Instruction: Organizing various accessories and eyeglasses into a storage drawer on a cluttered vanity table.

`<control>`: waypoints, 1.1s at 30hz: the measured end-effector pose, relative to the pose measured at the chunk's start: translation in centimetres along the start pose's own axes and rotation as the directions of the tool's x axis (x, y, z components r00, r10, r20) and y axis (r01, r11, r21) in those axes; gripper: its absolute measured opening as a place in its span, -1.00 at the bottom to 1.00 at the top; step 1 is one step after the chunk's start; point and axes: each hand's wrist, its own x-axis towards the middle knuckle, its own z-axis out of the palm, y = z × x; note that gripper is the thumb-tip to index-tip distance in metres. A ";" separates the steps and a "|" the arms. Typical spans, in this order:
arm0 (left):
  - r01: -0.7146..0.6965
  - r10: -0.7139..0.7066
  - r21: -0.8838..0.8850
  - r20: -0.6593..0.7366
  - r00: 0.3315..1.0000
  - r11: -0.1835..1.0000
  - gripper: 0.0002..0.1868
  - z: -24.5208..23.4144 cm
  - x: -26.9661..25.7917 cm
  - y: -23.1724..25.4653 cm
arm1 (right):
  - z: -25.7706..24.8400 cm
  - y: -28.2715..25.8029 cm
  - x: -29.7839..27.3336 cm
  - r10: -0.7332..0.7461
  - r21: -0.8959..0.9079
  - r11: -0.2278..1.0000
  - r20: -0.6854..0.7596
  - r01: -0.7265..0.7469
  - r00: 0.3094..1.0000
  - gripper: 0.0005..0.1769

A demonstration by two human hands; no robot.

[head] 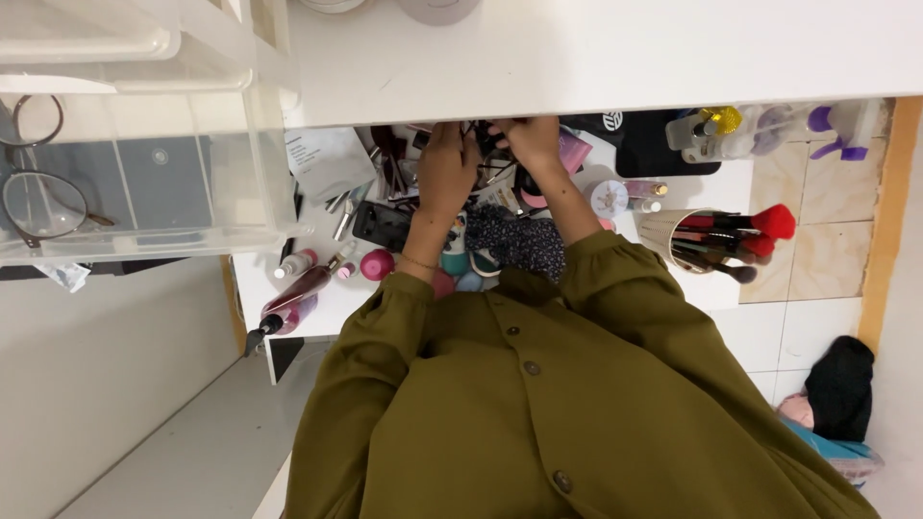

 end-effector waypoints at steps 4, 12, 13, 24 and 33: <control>0.011 -0.012 -0.021 -0.030 0.999 1.000 -0.64 0.1 -0.7 0.0 | -0.3 1.1 -1.7 -0.047 0.086 0.995 0.041 0.043 0.998 -0.75; 0.262 -0.235 -0.143 0.178 0.956 0.955 -0.72 0.1 -2.6 -0.9 | 0.0 3.9 -4.6 -0.006 0.234 0.972 0.075 -0.012 0.997 -0.70; 0.221 -0.188 -0.204 0.168 0.968 0.954 -0.74 1.0 -3.2 -2.1 | 0.0 4.7 -4.6 -0.002 0.264 0.964 0.080 -0.019 0.997 -0.70; 0.137 -0.059 -0.358 0.222 0.973 0.924 -0.50 -1.9 -5.9 -0.1 | -1.1 4.7 -8.3 -0.036 0.232 0.973 0.088 0.014 0.995 -0.73; 0.126 -0.009 -0.482 0.238 0.971 0.867 -0.46 -4.4 -9.8 1.9 | -3.0 4.7 -8.9 -0.254 0.261 0.931 -0.042 0.256 0.966 -0.61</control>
